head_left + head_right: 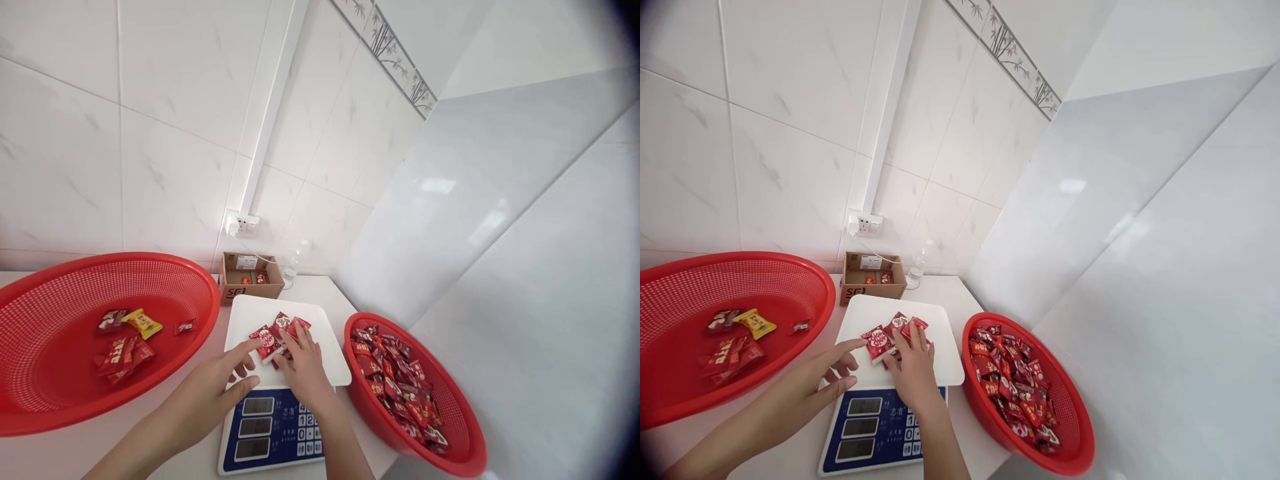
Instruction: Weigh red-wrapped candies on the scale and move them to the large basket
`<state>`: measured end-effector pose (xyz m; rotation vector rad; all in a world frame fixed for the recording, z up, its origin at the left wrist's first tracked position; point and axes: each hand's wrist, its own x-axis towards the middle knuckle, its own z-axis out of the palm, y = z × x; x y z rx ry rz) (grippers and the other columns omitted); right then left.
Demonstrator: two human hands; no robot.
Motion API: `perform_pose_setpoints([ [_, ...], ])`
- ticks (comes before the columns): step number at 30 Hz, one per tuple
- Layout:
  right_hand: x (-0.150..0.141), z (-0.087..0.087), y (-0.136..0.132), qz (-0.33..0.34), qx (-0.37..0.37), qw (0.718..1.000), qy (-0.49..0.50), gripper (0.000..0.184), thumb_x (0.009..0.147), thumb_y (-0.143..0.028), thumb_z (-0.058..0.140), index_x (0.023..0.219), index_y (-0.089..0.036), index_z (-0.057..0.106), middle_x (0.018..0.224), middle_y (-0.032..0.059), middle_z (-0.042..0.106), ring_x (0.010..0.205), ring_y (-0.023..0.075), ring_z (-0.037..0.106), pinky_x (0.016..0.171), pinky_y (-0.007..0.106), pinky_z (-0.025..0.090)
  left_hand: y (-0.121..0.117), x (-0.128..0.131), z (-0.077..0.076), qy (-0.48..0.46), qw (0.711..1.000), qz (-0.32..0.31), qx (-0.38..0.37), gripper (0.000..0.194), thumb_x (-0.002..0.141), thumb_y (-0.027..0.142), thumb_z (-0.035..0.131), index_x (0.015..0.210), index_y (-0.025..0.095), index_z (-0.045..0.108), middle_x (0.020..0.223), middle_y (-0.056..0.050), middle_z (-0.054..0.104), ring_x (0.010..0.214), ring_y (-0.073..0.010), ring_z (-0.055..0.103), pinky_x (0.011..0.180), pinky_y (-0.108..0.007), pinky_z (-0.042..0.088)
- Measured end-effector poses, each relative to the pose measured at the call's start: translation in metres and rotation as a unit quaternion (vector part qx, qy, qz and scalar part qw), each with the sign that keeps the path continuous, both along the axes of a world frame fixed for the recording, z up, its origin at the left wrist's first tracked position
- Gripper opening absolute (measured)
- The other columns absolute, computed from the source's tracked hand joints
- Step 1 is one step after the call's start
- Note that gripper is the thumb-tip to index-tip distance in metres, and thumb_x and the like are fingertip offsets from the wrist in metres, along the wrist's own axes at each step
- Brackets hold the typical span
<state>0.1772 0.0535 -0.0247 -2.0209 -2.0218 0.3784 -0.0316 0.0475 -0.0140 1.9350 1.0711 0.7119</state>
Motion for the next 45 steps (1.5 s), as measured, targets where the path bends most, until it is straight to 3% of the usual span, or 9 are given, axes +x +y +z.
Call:
perform_pose_setpoints([
  [5,-0.013,0.001,-0.001,0.058,-0.019,0.998,-0.007,0.050,0.088,-0.048,0.051,0.137,-0.041,0.042,0.158,0.0003,0.013,0.144,0.0293,0.000,0.110,0.060,0.005,-0.001,0.001,0.002,-0.003,1.000,-0.011,0.003,0.046,0.088,0.038,0.043,0.134,0.036,0.043,0.098,0.000,0.067,0.084,-0.0164,0.064,0.074,-0.027,0.051],
  [9,-0.017,0.001,0.006,0.026,-0.027,0.999,-0.018,0.049,0.089,-0.040,0.050,0.138,-0.040,0.041,0.156,0.0009,0.022,0.144,0.0302,0.005,0.111,0.060,0.006,-0.001,0.001,0.001,0.000,1.000,-0.001,-0.001,0.045,0.087,0.039,0.045,0.132,0.036,0.045,0.101,-0.001,0.068,0.088,-0.0175,0.064,0.076,-0.029,0.051],
  [15,-0.007,0.003,-0.003,0.011,0.007,1.000,0.012,0.052,0.090,-0.040,0.049,0.141,-0.033,0.039,0.156,0.0032,0.021,0.144,0.0289,0.009,0.112,0.058,0.011,0.001,-0.001,-0.002,-0.003,1.000,0.014,0.014,0.045,0.087,0.042,0.045,0.131,0.034,0.047,0.101,-0.003,0.067,0.089,-0.0189,0.065,0.077,-0.031,0.053],
  [19,0.025,0.000,-0.029,-0.040,0.064,0.997,0.019,0.050,0.091,-0.040,0.044,0.139,-0.029,0.044,0.153,0.0049,0.030,0.143,0.0277,0.016,0.113,0.054,0.019,0.004,-0.003,0.001,-0.009,0.999,0.024,0.024,0.043,0.088,0.043,0.044,0.130,0.033,0.048,0.101,-0.003,0.067,0.088,-0.0187,0.065,0.077,-0.031,0.053],
  [26,0.120,-0.025,-0.070,-0.195,0.168,0.964,-0.063,0.047,0.088,-0.036,0.043,0.128,-0.015,0.056,0.139,0.0123,0.049,0.134,0.0275,0.037,0.110,0.045,0.030,0.003,-0.009,0.011,-0.056,0.994,0.090,0.032,0.042,0.085,0.049,0.048,0.121,0.028,0.053,0.089,-0.002,0.068,0.082,-0.0181,0.065,0.068,-0.026,0.054],
  [30,0.140,-0.031,-0.087,-0.280,0.106,0.951,-0.078,0.048,0.093,-0.037,0.033,0.128,-0.014,0.055,0.131,0.0127,0.057,0.122,0.0258,0.051,0.100,0.040,0.041,0.001,-0.013,0.015,-0.096,0.988,0.121,0.019,0.046,0.082,0.055,0.052,0.118,0.027,0.055,0.090,-0.002,0.069,0.090,-0.0202,0.064,0.073,-0.029,0.054],
  [32,0.137,-0.029,-0.091,-0.307,0.046,0.947,-0.077,0.048,0.095,-0.041,0.027,0.129,-0.021,0.055,0.125,0.0096,0.062,0.108,0.0242,0.062,0.088,0.037,0.048,0.001,-0.015,0.015,-0.116,0.984,0.136,0.016,0.045,0.081,0.055,0.053,0.116,0.027,0.056,0.090,-0.002,0.069,0.091,-0.0205,0.065,0.076,-0.031,0.054],
  [35,0.127,-0.024,-0.092,-0.346,-0.012,0.932,-0.107,0.051,0.096,-0.045,0.020,0.131,-0.027,0.053,0.112,0.0087,0.069,0.091,0.0242,0.067,0.074,0.035,0.049,0.000,-0.018,0.015,-0.144,0.977,0.156,0.024,0.044,0.080,0.055,0.055,0.115,0.027,0.056,0.086,-0.001,0.068,0.086,-0.0195,0.065,0.076,-0.031,0.055],
  [45,0.115,-0.026,-0.089,-0.382,-0.007,0.905,-0.188,0.055,0.096,-0.043,0.016,0.118,-0.021,0.061,0.096,0.0123,0.071,0.081,0.0249,0.067,0.068,0.034,0.046,-0.010,-0.015,0.031,-0.186,0.965,0.172,0.071,0.034,0.080,0.043,0.059,0.109,0.025,0.060,0.073,0.001,0.064,0.073,-0.0163,0.065,0.068,-0.028,0.055],
])
